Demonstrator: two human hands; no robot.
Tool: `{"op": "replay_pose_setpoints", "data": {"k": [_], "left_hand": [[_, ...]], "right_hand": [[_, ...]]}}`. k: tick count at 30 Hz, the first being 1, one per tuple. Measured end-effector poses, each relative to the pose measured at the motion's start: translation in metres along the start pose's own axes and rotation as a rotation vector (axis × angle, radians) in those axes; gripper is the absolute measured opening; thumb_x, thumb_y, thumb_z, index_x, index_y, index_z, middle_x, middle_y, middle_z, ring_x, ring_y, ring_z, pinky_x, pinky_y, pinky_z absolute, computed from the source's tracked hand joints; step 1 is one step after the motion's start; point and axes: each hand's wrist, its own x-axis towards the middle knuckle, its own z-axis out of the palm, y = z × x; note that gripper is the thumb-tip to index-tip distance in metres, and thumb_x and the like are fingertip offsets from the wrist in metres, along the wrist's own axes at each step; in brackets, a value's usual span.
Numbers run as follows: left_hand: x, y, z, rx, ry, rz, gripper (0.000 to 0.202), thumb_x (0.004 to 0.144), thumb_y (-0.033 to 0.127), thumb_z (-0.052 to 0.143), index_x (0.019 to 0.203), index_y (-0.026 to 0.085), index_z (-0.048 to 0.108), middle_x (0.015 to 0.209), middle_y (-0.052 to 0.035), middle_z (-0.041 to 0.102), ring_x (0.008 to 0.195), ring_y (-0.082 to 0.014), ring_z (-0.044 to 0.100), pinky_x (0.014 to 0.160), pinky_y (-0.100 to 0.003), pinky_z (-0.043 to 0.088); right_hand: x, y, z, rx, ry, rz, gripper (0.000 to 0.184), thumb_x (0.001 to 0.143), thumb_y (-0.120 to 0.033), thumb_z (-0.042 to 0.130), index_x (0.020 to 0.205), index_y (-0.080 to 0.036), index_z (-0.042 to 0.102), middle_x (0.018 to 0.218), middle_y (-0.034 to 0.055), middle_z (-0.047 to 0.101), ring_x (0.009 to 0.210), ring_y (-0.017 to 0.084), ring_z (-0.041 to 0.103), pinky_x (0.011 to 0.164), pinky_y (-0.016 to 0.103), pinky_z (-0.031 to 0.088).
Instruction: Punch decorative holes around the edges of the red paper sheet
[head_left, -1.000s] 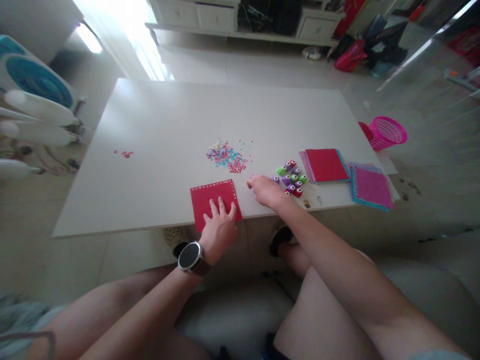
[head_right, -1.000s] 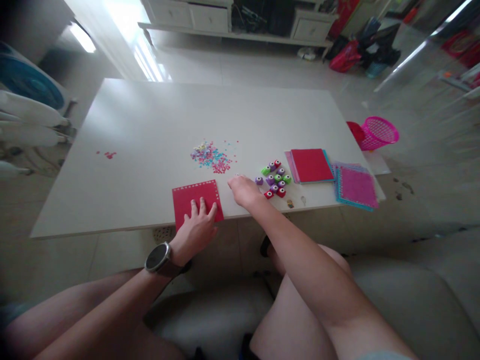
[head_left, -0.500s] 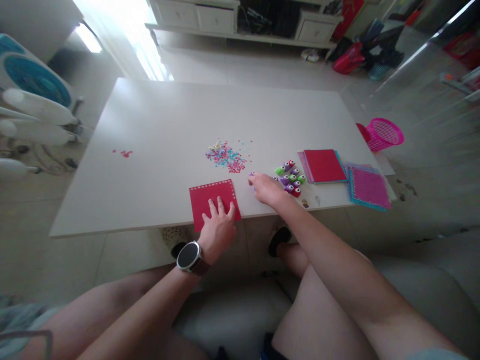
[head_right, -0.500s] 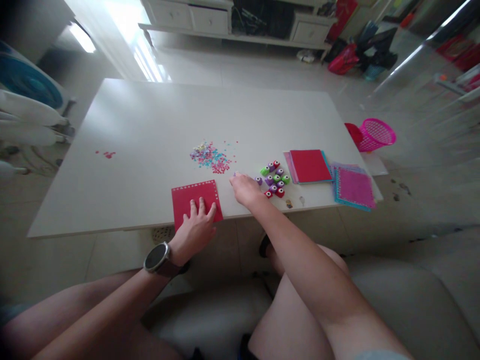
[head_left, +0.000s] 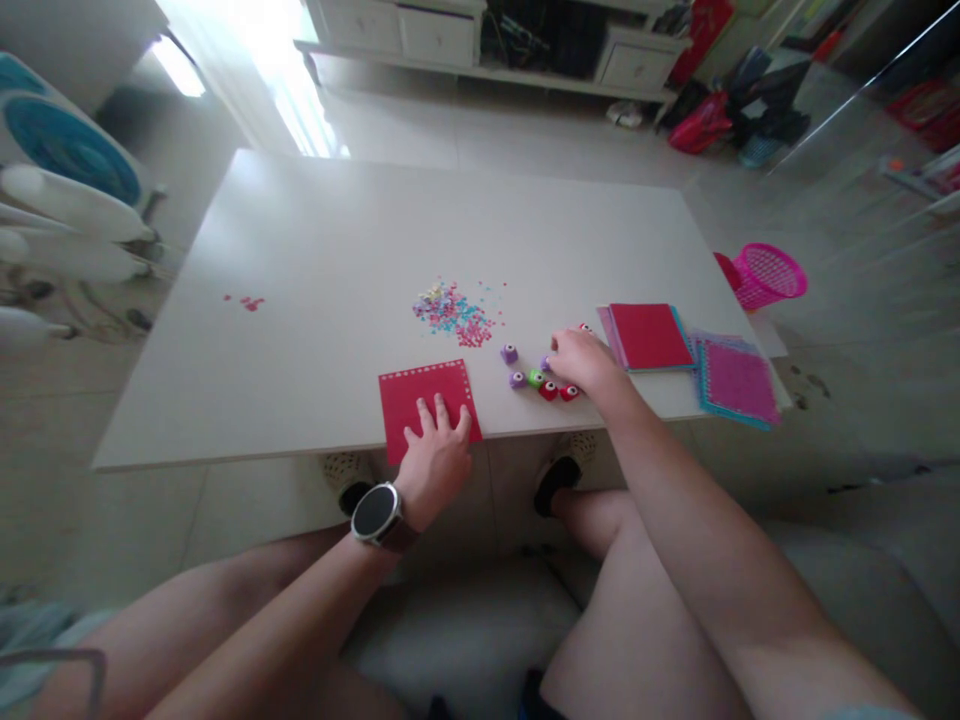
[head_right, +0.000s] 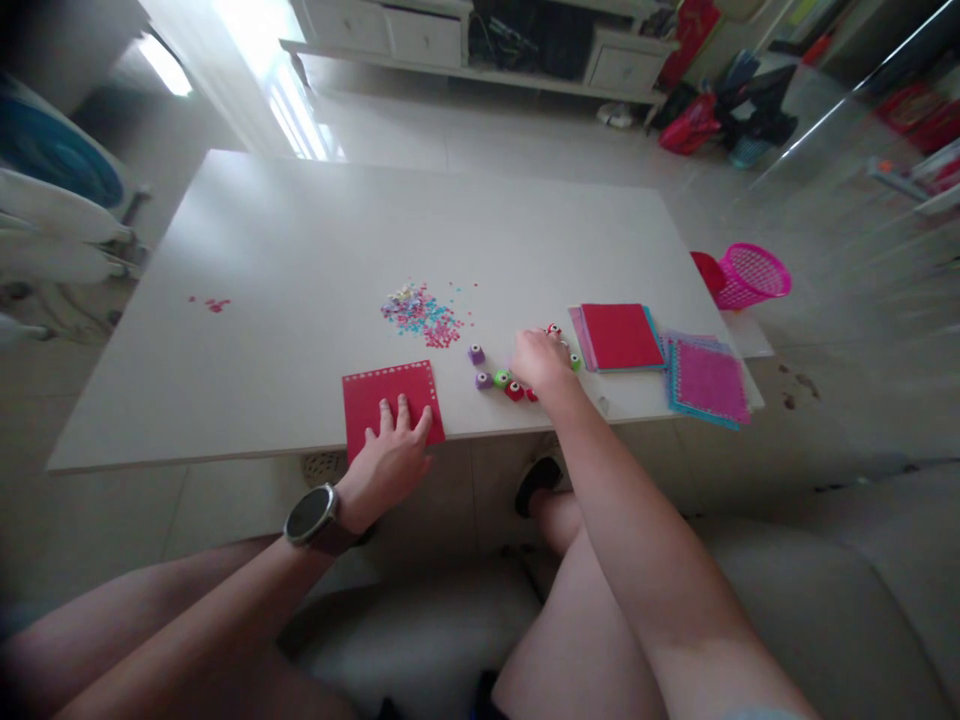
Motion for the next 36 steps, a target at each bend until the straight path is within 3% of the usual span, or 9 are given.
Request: {"op": "replay_pose_setpoints", "data": {"k": [12, 17, 27, 36], "left_hand": [[0.0, -0.001, 0.0, -0.002, -0.002, 0.003, 0.075, 0.107, 0.029, 0.059, 0.175, 0.01, 0.033, 0.179, -0.0388, 0.022, 0.165, -0.0603, 0.024, 0.116, -0.069, 0.054], [-0.001, -0.001, -0.001, -0.007, -0.001, 0.004, 0.074, 0.108, 0.03, 0.059, 0.175, 0.01, 0.033, 0.178, -0.0394, 0.023, 0.165, -0.061, 0.025, 0.115, -0.069, 0.056], [-0.001, 0.0, -0.004, -0.022, -0.019, -0.009, 0.074, 0.107, 0.029, 0.059, 0.175, 0.01, 0.034, 0.179, -0.0382, 0.022, 0.166, -0.0597, 0.024, 0.118, -0.071, 0.053], [-0.001, 0.001, -0.006, -0.001, -0.024, 0.0, 0.074, 0.108, 0.03, 0.058, 0.175, 0.009, 0.033, 0.178, -0.0396, 0.022, 0.165, -0.0605, 0.025, 0.116, -0.07, 0.054]], "right_hand": [[0.006, 0.01, 0.009, -0.015, -0.106, -0.053, 0.031, 0.1, -0.014, 0.069, 0.129, -0.012, 0.078, 0.129, 0.0234, 0.078, 0.114, 0.033, 0.075, 0.091, 0.036, 0.056], [0.003, 0.006, 0.005, 0.012, -0.127, -0.024, 0.032, 0.097, -0.007, 0.068, 0.127, -0.011, 0.079, 0.125, 0.0239, 0.079, 0.106, 0.031, 0.077, 0.085, 0.034, 0.055], [0.006, 0.015, 0.009, 0.012, -0.071, -0.065, 0.036, 0.096, -0.005, 0.067, 0.129, -0.012, 0.078, 0.129, 0.0233, 0.078, 0.118, 0.032, 0.074, 0.093, 0.034, 0.055], [0.014, 0.013, 0.016, -0.03, -0.131, -0.036, 0.034, 0.098, -0.009, 0.065, 0.129, -0.013, 0.079, 0.131, 0.0227, 0.078, 0.118, 0.031, 0.075, 0.095, 0.035, 0.056]]}}
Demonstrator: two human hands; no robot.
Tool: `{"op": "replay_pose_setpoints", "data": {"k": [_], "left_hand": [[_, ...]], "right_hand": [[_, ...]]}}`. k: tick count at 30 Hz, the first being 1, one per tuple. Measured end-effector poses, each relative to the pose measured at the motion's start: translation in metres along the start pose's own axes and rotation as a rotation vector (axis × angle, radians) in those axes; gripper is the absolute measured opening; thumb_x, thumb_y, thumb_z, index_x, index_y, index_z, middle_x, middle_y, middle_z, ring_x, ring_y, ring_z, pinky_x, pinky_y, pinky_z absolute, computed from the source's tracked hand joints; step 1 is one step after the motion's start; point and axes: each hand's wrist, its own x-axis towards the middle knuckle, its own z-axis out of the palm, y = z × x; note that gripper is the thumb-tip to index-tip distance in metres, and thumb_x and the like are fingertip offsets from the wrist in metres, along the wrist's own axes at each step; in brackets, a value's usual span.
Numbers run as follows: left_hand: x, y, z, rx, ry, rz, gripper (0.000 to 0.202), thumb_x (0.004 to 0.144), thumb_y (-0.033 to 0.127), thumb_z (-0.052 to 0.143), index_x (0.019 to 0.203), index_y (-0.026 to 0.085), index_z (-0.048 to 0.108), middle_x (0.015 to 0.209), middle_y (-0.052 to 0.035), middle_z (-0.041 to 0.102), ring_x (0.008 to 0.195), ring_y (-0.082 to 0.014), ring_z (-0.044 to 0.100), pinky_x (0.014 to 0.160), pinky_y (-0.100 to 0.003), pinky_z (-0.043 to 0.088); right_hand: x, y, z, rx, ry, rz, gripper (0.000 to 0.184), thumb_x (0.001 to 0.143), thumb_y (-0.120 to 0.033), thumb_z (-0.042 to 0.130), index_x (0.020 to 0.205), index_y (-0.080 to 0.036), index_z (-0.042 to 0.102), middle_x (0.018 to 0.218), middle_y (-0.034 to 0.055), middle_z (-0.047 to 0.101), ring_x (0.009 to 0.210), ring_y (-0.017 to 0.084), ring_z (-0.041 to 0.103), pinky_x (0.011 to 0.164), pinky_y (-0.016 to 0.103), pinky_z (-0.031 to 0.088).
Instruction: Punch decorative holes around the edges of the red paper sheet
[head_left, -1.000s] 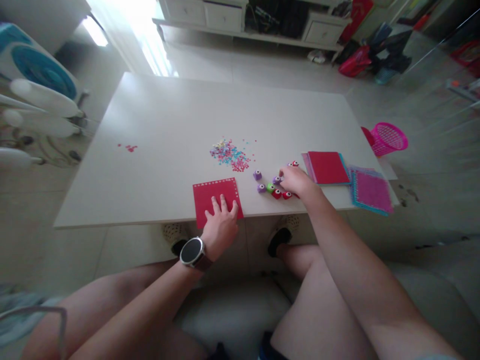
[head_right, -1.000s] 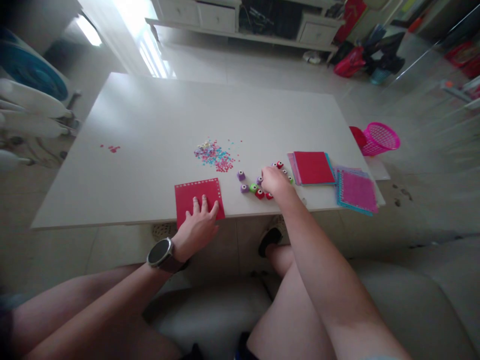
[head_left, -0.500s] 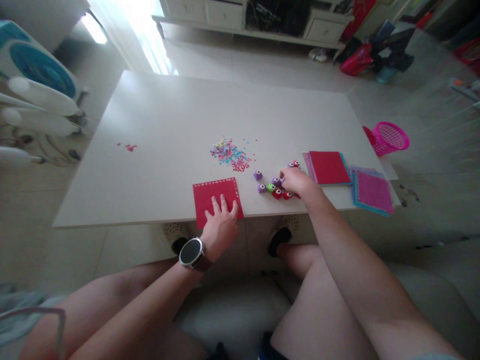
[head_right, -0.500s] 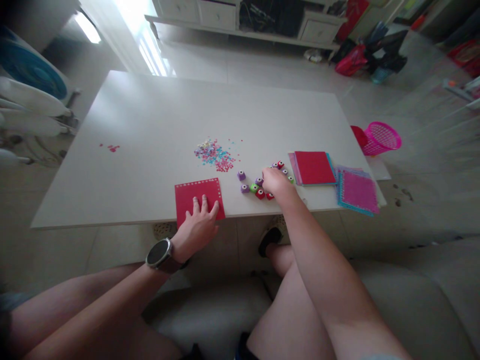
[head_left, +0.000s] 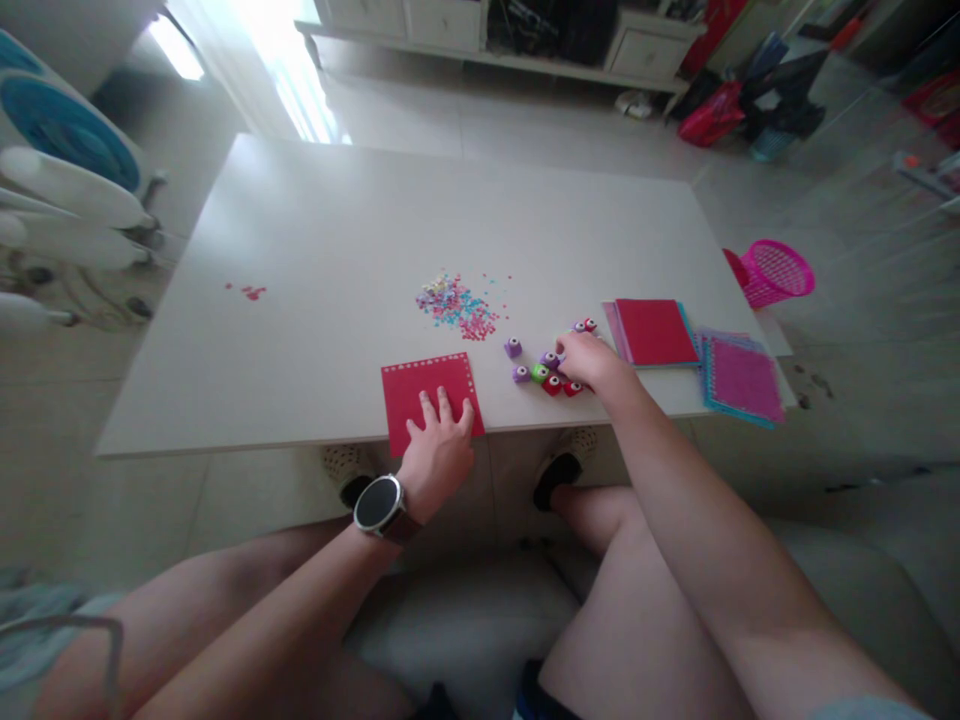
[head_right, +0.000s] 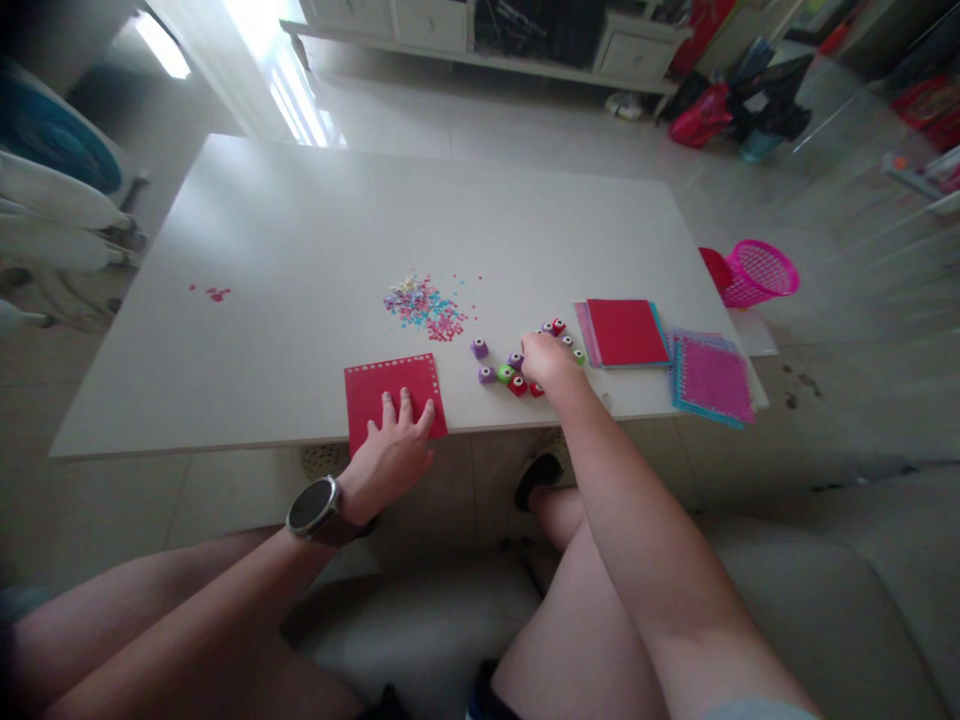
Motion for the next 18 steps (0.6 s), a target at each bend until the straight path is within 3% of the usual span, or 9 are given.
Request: {"op": "replay_pose_setpoints", "data": {"k": [5, 9, 13, 18], "left_hand": [[-0.001, -0.001, -0.001, -0.014, 0.007, 0.001, 0.073, 0.108, 0.03, 0.059, 0.174, 0.011, 0.035, 0.179, -0.0381, 0.024, 0.166, -0.0587, 0.026, 0.116, -0.07, 0.055], [-0.001, -0.002, 0.0, -0.026, 0.032, -0.015, 0.064, 0.109, 0.019, 0.047, 0.172, 0.013, 0.038, 0.179, -0.0346, 0.029, 0.166, -0.0559, 0.029, 0.115, -0.068, 0.057], [-0.001, -0.001, 0.0, -0.05, 0.045, -0.036, 0.065, 0.108, 0.008, 0.032, 0.172, 0.013, 0.038, 0.178, -0.0315, 0.033, 0.167, -0.0534, 0.031, 0.114, -0.068, 0.058], [0.001, 0.002, 0.0, -0.08, 0.072, -0.056, 0.067, 0.106, 0.005, 0.03, 0.171, 0.016, 0.041, 0.177, -0.0306, 0.034, 0.166, -0.0524, 0.032, 0.113, -0.071, 0.059]], "right_hand": [[-0.001, -0.001, 0.0, 0.0, 0.022, 0.039, 0.03, 0.095, -0.007, 0.067, 0.12, -0.014, 0.082, 0.124, 0.0222, 0.079, 0.111, 0.03, 0.076, 0.092, 0.034, 0.055], [-0.011, -0.004, -0.011, 0.092, 0.205, 0.027, 0.03, 0.09, -0.005, 0.067, 0.116, -0.014, 0.081, 0.118, 0.0202, 0.08, 0.11, 0.03, 0.074, 0.093, 0.035, 0.054], [-0.018, -0.018, -0.021, 0.302, 0.348, -0.263, 0.031, 0.084, -0.002, 0.067, 0.109, -0.016, 0.078, 0.117, 0.0131, 0.077, 0.104, 0.025, 0.07, 0.094, 0.031, 0.052], [-0.024, -0.044, -0.013, 0.375, 0.275, -0.544, 0.025, 0.081, 0.001, 0.068, 0.097, -0.016, 0.077, 0.105, 0.0081, 0.075, 0.096, 0.021, 0.067, 0.091, 0.027, 0.05]]}}
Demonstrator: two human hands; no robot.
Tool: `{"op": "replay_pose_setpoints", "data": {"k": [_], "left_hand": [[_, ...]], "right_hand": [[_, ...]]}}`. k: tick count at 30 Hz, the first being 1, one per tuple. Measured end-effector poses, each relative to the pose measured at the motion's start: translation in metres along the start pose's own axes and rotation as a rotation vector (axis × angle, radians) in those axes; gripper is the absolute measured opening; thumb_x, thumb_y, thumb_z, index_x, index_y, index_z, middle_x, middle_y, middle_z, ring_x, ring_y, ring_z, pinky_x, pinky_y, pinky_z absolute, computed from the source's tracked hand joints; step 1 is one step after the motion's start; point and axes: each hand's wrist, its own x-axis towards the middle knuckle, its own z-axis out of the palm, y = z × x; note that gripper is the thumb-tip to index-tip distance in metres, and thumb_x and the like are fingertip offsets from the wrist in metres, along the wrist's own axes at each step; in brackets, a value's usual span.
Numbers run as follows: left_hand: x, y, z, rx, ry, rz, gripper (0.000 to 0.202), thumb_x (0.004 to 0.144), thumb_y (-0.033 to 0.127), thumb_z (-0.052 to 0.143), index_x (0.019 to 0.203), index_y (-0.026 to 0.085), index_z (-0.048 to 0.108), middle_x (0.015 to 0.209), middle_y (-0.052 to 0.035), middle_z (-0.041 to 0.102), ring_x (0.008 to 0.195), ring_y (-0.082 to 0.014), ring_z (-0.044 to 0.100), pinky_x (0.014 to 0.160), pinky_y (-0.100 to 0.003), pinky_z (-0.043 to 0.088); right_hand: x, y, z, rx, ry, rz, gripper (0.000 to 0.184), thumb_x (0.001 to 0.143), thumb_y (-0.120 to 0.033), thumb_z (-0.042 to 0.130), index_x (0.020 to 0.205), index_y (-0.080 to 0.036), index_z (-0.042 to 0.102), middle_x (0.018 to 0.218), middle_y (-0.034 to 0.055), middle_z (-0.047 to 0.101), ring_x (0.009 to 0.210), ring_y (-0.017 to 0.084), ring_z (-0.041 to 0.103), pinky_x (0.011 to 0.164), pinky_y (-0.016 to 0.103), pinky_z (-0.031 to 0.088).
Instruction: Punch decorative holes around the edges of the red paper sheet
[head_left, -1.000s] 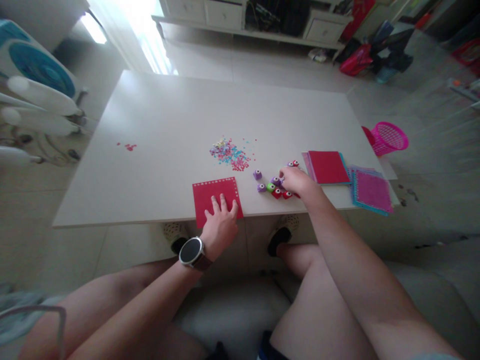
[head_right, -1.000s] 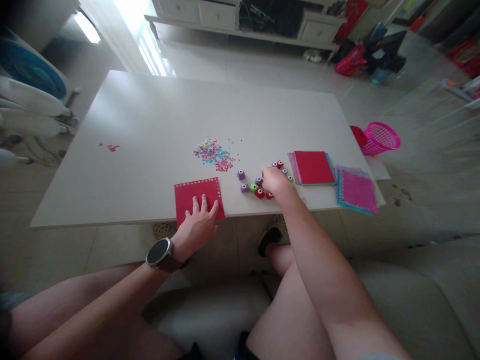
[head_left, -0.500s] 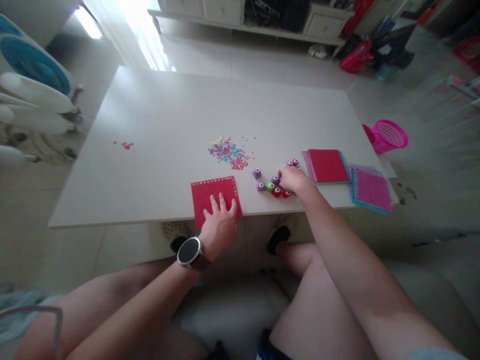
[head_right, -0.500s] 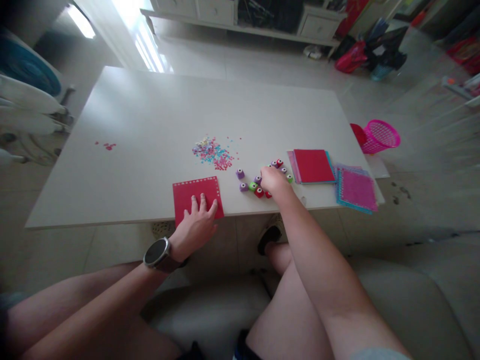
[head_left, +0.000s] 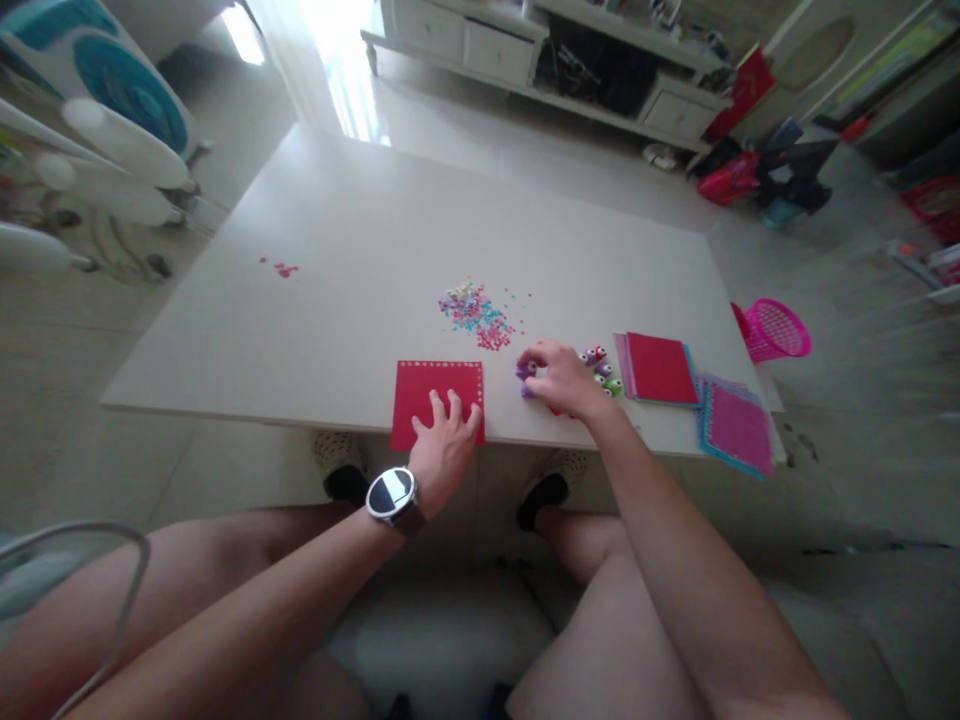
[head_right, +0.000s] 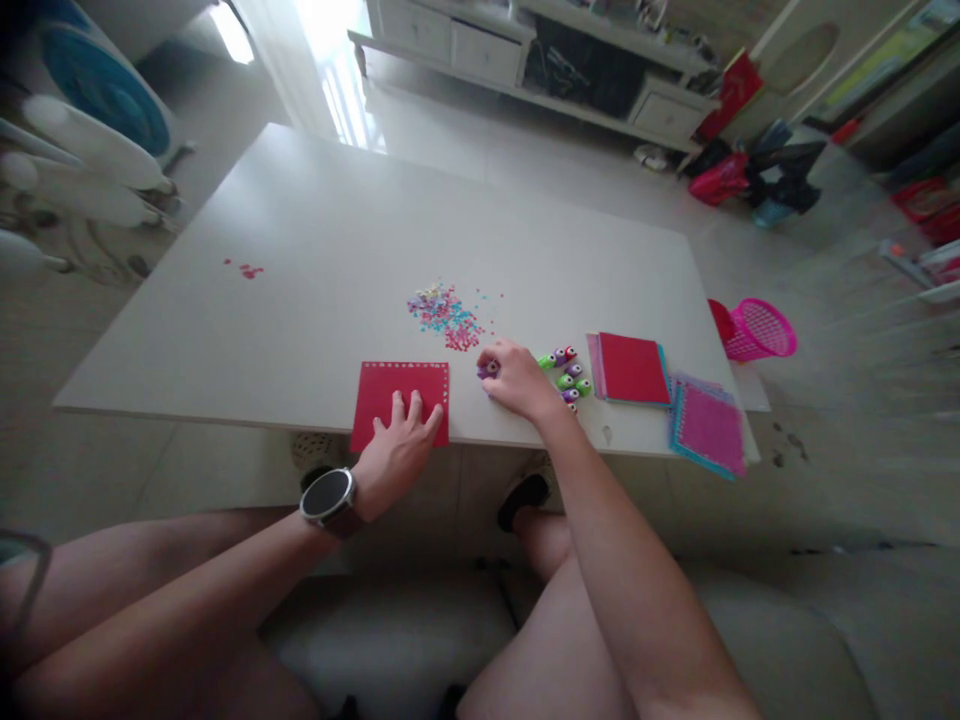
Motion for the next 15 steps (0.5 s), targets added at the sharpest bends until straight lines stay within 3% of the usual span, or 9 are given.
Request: {"op": "replay_pose_setpoints", "data": {"k": [3, 15], "left_hand": [[0.001, 0.0, 0.0, -0.013, 0.012, -0.002, 0.066, 0.106, 0.006, 0.032, 0.17, 0.016, 0.041, 0.176, -0.0305, 0.037, 0.166, -0.0527, 0.033, 0.111, -0.07, 0.06], [0.003, 0.0, 0.003, -0.017, 0.016, 0.011, 0.057, 0.109, 0.011, 0.029, 0.16, 0.009, 0.052, 0.177, -0.0324, 0.034, 0.166, -0.0539, 0.031, 0.114, -0.071, 0.058]], "right_hand": [[-0.001, -0.004, 0.014, -0.002, -0.097, -0.056, 0.026, 0.083, 0.001, 0.068, 0.1, -0.016, 0.079, 0.103, 0.0073, 0.077, 0.093, 0.02, 0.067, 0.088, 0.026, 0.049], [0.001, -0.007, 0.042, -0.061, -0.211, -0.043, 0.022, 0.087, -0.003, 0.07, 0.104, -0.015, 0.077, 0.102, 0.0108, 0.081, 0.093, 0.022, 0.073, 0.084, 0.027, 0.049]]}}
